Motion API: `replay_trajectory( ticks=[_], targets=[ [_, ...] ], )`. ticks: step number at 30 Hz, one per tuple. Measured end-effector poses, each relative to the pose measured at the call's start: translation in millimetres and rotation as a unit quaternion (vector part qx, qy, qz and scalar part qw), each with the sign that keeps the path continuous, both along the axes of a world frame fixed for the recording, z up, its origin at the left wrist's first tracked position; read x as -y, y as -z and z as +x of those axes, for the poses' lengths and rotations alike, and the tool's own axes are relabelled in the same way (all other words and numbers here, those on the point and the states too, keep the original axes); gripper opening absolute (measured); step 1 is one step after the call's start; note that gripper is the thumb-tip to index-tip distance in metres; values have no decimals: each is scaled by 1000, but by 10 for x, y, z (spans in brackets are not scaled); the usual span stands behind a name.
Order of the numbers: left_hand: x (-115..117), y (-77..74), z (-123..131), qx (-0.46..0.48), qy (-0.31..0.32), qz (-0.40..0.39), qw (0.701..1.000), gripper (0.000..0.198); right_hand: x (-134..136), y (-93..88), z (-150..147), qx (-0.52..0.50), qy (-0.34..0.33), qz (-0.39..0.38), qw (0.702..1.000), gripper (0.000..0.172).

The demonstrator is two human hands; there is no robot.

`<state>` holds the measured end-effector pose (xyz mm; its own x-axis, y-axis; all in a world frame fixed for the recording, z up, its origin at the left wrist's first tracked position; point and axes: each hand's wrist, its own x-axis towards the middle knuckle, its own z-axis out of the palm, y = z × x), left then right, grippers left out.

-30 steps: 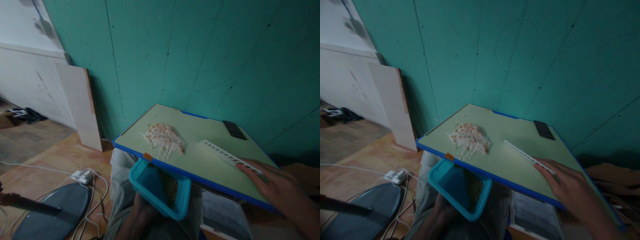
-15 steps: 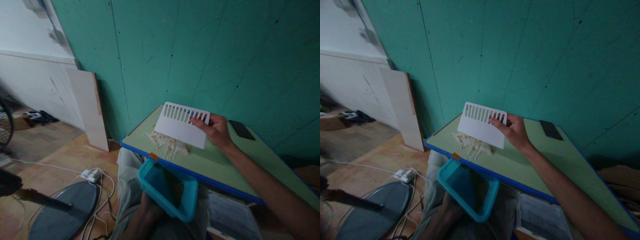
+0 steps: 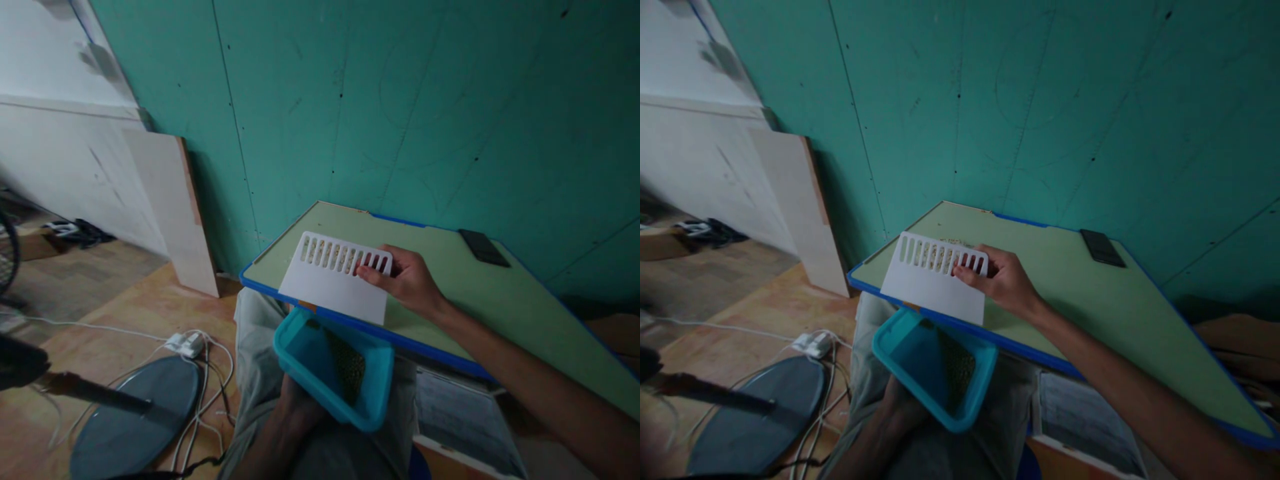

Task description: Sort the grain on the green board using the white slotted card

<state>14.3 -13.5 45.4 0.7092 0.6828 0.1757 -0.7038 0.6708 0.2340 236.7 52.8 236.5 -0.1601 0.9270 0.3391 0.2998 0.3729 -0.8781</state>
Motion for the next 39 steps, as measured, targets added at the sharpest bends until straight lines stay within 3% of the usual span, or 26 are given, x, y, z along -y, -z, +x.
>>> replay_trajectory(
  ticks=[10, 16, 21, 28, 33, 39],
  targets=[
    [28, -80, 55, -36, -32, -29, 998, 34, -99, 156, 20, 15, 3, -7, 1000, 62],
    [39, 58, -33, -50, -10, 4, 999, 33, -163, 131, 50, 12, 39, 17, 999, 65],
    [18, 152, -71, -63, -12, -22, 998, 28, -208, 113, 125, -10, 82, 49, 995, 66],
    [29, -23, -93, -144, -74, -104, 981, 40, -250, 127, 171, -17, 115, 81, 990, 61],
    [13, -49, -48, -59, -70, -112, 989, 46, -237, 153, 157, -3, 102, 80, 992, 59],
    [0, 83, 1, -48, -82, -128, 987, 44, -215, 161, 155, -10, 97, 80, 992, 61]
  ],
)
